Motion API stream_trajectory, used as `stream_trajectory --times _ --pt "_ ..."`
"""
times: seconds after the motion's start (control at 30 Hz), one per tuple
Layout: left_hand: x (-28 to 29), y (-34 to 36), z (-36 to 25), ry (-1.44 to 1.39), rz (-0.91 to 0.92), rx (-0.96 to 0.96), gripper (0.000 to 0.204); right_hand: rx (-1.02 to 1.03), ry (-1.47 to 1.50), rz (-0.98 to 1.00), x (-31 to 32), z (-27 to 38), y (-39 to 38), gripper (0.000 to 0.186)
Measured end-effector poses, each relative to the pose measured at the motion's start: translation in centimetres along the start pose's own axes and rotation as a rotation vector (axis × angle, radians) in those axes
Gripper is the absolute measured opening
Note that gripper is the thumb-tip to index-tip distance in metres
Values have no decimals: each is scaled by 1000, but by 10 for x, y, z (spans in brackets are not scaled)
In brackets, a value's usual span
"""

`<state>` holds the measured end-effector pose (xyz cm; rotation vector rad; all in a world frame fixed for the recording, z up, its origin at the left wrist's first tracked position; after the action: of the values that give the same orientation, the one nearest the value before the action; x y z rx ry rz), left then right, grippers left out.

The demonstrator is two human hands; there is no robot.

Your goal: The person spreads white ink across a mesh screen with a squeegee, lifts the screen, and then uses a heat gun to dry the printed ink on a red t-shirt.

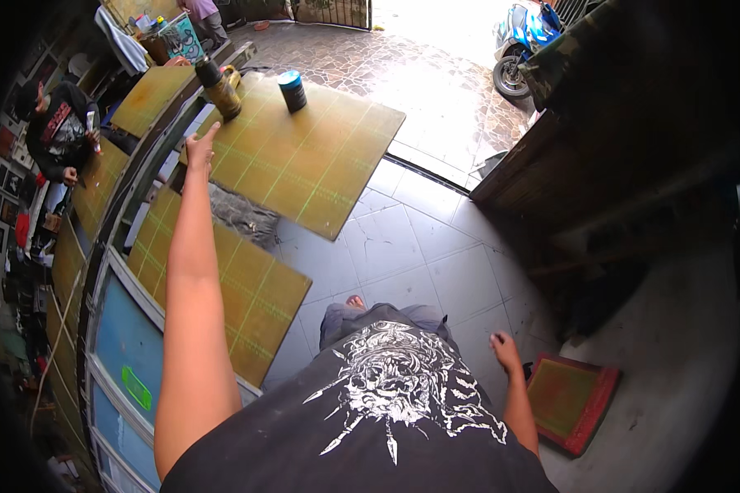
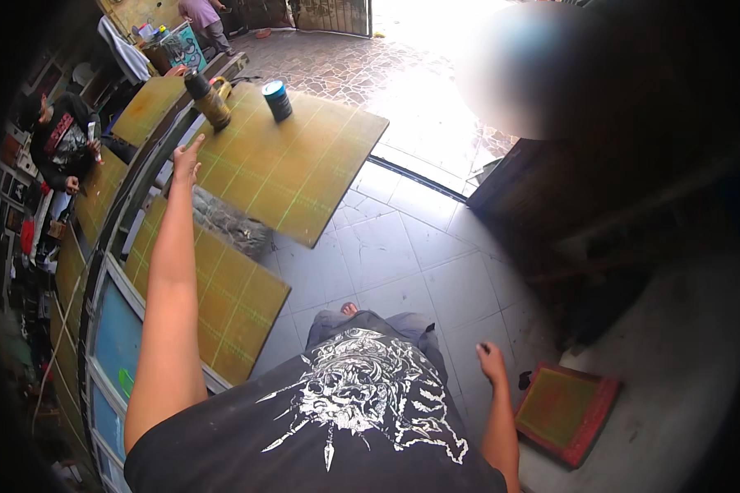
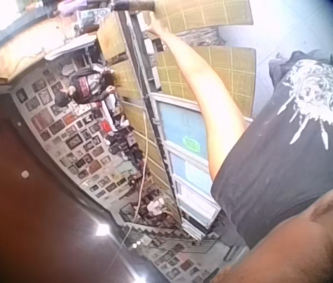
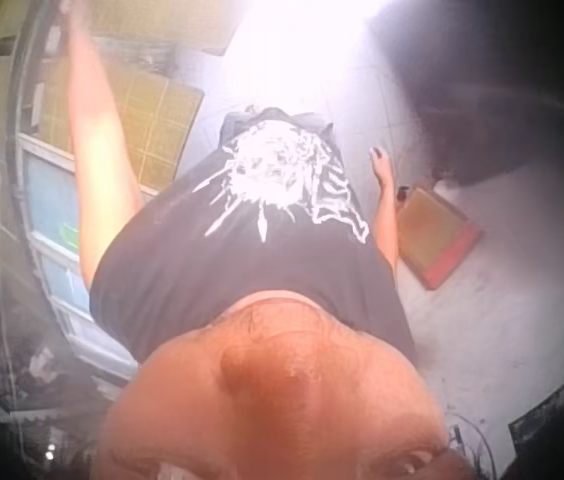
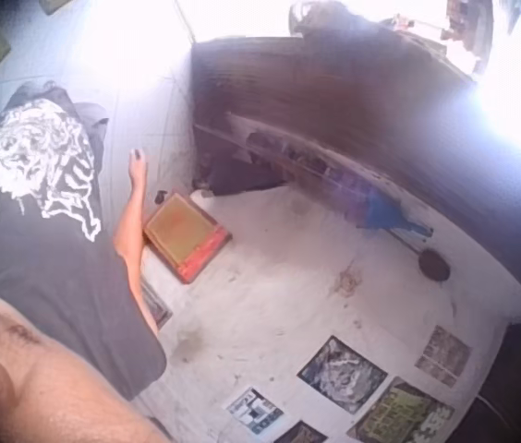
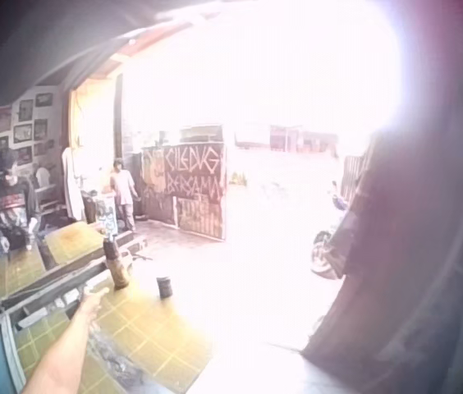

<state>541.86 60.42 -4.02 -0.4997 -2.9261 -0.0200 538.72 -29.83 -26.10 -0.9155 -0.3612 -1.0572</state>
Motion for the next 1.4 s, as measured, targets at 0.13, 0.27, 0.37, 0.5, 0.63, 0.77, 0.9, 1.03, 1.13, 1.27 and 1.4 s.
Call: stream_trajectory --times 0.13,0.27,0.37,0.5,0.63,0.77,0.9,1.03,1.13,1.27,1.4 --pt "-48 94 7 -12 -29 -5 107 -422 203 222 -32 -61 29 23" --pt "-79 148 16 88 -93 -99 108 -670 233 197 11 -34 99 25" --pt "-106 171 31 -93 -45 -156 79 -538 170 129 61 -18 221 25" --pt "-104 184 38 -142 -176 -125 53 4 66 72 128 108 448 21" --pt "-100 178 29 -82 -247 -117 52 293 -163 124 154 345 605 28" --pt "-110 182 23 -59 -232 -132 47 590 -25 216 112 538 698 30" --pt "-94 162 17 10 -300 -100 40 905 -85 438 18 727 684 33" --pt "-110 159 2 -7 -322 36 44 1107 -140 644 -77 862 671 36" --pt "-118 155 -17 104 -383 164 53 1162 -99 711 -157 943 682 38" --pt "-140 157 -41 97 -444 277 61 1268 -121 746 -255 1030 682 40" --pt "-153 152 -58 93 -547 392 65 1351 -139 702 -343 1051 659 46"
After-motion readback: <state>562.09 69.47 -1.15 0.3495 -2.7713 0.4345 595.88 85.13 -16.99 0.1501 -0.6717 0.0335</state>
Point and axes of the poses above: each hand's wrist, its own y-axis towards the middle knuckle, its own x-axis out of the back of the hand, z = x × y, the point moved 3 cm from there along y, towards the middle knuckle, and after that the axes turned 8 degrees about -y, right-handed, at the moved point
